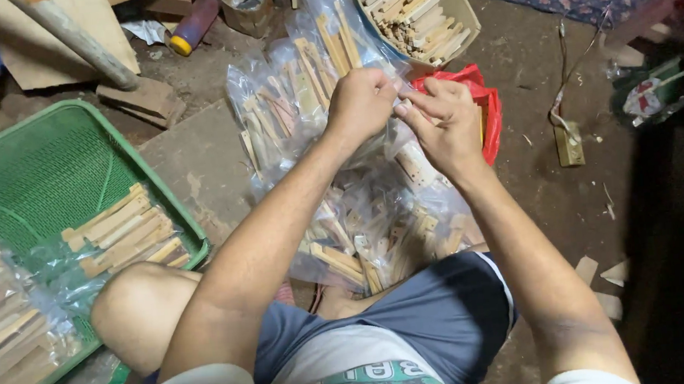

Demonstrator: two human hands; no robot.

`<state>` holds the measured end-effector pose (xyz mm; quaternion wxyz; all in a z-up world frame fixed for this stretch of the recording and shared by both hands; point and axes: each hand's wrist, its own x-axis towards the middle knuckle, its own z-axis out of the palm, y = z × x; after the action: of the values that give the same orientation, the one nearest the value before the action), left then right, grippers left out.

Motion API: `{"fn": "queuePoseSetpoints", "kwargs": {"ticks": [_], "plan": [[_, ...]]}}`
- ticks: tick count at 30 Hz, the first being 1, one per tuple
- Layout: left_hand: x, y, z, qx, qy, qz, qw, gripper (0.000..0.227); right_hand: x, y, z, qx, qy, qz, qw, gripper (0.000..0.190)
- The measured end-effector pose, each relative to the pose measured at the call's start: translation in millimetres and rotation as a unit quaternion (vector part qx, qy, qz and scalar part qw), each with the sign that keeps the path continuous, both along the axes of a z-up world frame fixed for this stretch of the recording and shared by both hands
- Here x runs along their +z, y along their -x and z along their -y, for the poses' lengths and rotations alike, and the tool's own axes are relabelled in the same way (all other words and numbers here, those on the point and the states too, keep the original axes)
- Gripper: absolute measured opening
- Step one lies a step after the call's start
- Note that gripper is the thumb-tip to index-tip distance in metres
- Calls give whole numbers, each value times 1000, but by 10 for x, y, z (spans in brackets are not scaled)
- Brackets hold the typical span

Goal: The person places small wood pieces into plastic bags by hand and then puts the filled bags into a green basket.

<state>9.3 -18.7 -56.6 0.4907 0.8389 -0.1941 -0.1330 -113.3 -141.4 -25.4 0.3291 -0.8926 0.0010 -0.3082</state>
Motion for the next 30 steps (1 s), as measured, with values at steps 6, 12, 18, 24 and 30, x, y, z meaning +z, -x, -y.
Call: {"fn": "queuePoseSetpoints", "kwargs": {"ticks": [6,12,18,24,30], "plan": [[47,43,-66,-2,5,-11,1000,19,-136,6,-40,0,16,-104,994,14],[247,124,-214,10,-13,25,1000,20,-150,-89,-65,-33,-33,-78,996,24],[-52,-132,-228,3,-65,67,996,19,-162,-185,-89,-18,-136,-125,983,23],[325,-139,-334,19,-21,6,1000,18,-361,-657,934,-145,-281,7,949,12],[444,-220,-287,23,-7,-19,1000,18,-1811,-1438,2298,-345,-61,-229,908,13]]}}
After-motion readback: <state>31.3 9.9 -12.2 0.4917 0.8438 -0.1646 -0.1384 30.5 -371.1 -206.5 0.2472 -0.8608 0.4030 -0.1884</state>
